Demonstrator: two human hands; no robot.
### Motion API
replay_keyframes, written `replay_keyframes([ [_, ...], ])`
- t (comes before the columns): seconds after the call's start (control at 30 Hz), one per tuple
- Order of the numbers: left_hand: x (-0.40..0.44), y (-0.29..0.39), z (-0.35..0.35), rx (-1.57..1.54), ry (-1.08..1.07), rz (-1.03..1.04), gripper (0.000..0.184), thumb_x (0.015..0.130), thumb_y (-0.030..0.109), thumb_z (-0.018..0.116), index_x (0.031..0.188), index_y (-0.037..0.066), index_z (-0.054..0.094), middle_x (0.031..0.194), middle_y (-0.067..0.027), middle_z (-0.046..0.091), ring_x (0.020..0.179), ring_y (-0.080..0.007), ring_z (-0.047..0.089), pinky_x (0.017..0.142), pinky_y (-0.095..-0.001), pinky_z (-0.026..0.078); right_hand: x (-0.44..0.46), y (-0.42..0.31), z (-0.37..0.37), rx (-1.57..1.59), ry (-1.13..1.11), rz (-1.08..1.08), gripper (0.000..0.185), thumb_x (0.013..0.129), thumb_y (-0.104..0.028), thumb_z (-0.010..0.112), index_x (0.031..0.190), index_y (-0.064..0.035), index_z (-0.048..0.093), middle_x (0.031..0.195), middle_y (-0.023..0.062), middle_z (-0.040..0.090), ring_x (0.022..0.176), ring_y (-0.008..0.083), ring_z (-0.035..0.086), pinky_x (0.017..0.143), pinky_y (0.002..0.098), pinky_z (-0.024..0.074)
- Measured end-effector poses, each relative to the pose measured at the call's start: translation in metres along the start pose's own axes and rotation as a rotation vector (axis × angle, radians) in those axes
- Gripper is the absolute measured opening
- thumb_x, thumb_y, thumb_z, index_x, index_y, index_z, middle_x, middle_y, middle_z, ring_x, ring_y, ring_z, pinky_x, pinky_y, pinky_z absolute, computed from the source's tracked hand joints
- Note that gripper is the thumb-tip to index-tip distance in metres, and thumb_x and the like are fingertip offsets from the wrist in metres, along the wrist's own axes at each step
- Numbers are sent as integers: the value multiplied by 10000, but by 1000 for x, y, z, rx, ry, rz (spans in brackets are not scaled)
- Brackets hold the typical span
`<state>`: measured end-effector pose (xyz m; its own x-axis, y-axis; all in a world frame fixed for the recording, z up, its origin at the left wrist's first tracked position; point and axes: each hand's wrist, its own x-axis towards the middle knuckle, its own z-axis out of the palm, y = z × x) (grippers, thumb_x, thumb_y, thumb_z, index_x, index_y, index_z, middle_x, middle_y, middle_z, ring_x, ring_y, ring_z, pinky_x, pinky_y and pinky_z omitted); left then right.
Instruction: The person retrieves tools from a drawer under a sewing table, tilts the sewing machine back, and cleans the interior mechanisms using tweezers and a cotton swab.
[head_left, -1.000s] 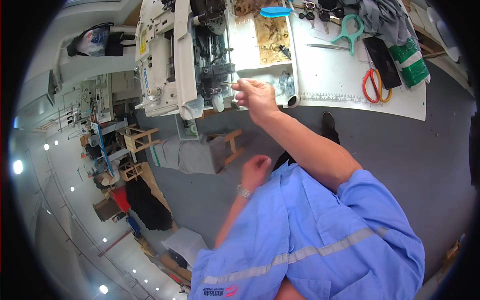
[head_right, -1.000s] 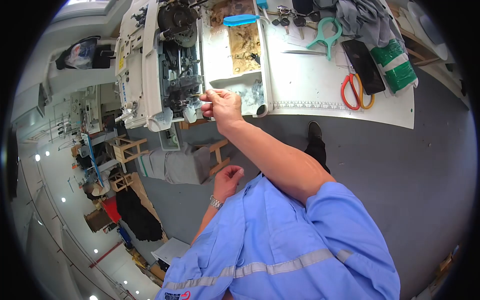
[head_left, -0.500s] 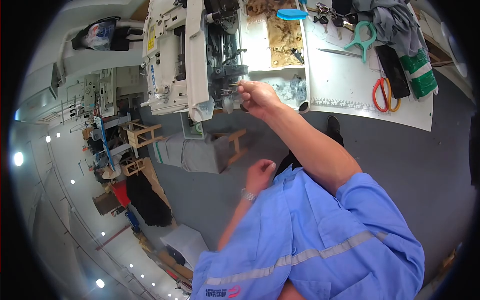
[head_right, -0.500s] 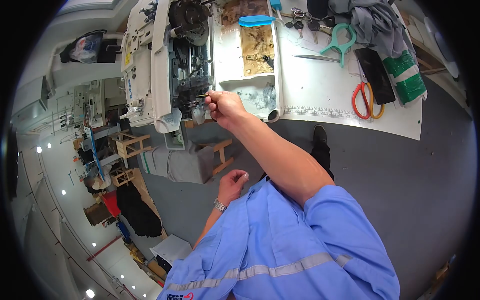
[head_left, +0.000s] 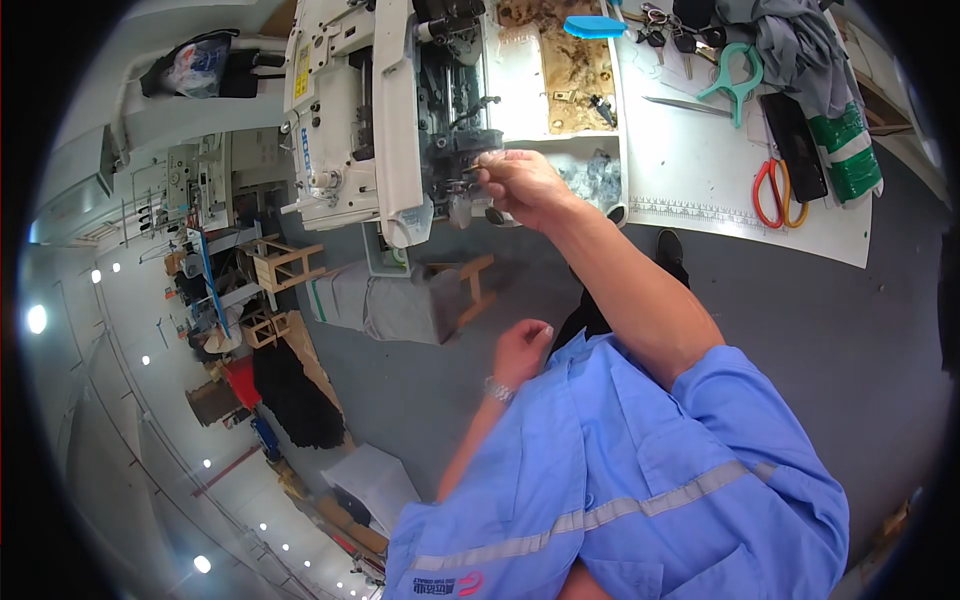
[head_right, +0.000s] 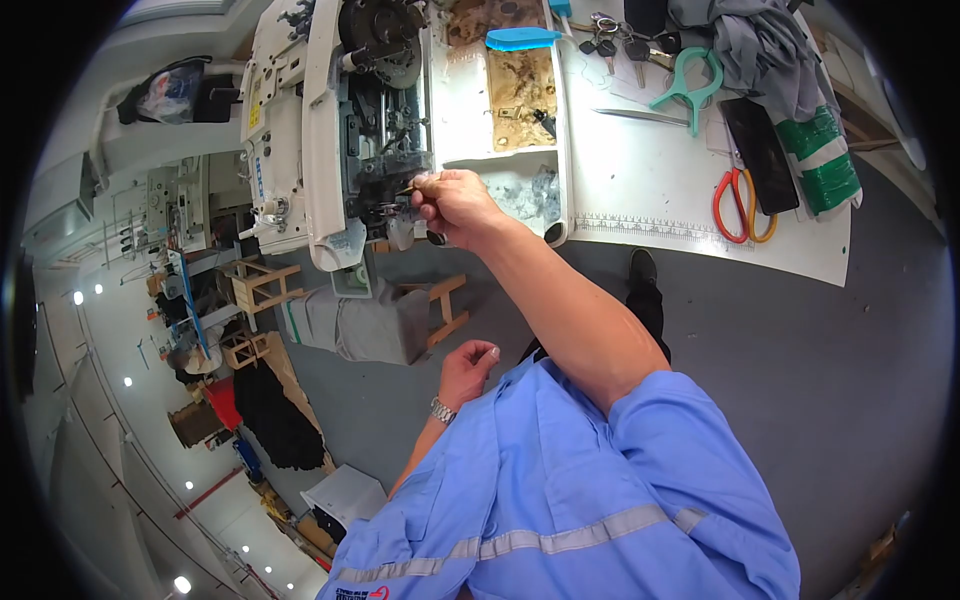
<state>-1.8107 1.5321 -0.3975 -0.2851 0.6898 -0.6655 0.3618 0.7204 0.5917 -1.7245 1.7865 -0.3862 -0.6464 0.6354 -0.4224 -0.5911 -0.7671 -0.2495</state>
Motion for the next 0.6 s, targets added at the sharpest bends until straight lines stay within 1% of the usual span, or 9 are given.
replay_keyframes([
  [0.13,4,-4,2,-20,-6,-10,189,850,182,671,934,13,671,816,-62,677,753,-121,613,714,-272,490,-3,-3,1,-65,37,82,76,932,-130,575,886,-69,582,714,-13,572,505,39,450,437,176,355],
  [0.2,4,-2,1,-24,-14,-18,190,848,182,673,933,12,671,816,-62,677,754,-121,612,713,-272,489,-1,2,2,-34,79,-87,76,932,-134,574,889,-72,583,713,-12,574,504,38,449,433,176,352],
  [0.23,5,0,1,-13,-20,-14,194,849,185,672,934,11,671,815,-63,676,755,-121,612,712,-272,489,0,5,3,-32,80,-88,76,932,-134,574,889,-72,583,713,-12,574,504,38,449,433,176,352],
  [0.3,6,1,0,-1,-26,-9,198,850,188,671,935,9,671,814,-65,676,755,-121,611,711,-273,489,-1,11,7,147,138,-156,70,932,-128,569,907,-63,582,712,-6,576,506,38,448,420,179,339],
  [0.33,7,-1,0,14,-20,-3,200,851,191,670,935,9,672,811,-63,675,751,-119,609,708,-273,488,-2,12,7,147,137,-156,70,932,-128,569,907,-63,582,712,-6,576,506,38,448,420,179,339],
  [0.4,8,-3,-1,29,-13,1,203,852,195,669,934,9,673,808,-62,674,747,-117,606,705,-272,487,-5,15,6,44,150,-186,86,922,-135,586,910,-50,578,714,5,587,477,40,436,406,187,334],
  [0.43,7,-3,-1,5,-16,2,204,853,197,667,931,8,673,808,-64,674,745,-119,606,703,-274,487,-8,17,5,46,152,-184,86,922,-135,586,910,-50,578,714,5,587,477,40,436,406,187,334],
  [0.5,8,-1,-2,-20,-19,4,205,854,198,665,928,7,674,807,-66,673,743,-120,605,702,-275,486,-13,15,2,-152,221,-293,120,914,-152,600,903,-34,577,711,13,595,440,43,414,395,199,334],
  [0.6,8,2,-2,7,-14,-10,203,853,192,666,928,2,672,805,-68,674,737,-121,607,699,-275,486,-15,15,-9,-140,178,-274,174,907,-180,618,900,-10,582,717,29,616,421,45,413,393,205,340],
])
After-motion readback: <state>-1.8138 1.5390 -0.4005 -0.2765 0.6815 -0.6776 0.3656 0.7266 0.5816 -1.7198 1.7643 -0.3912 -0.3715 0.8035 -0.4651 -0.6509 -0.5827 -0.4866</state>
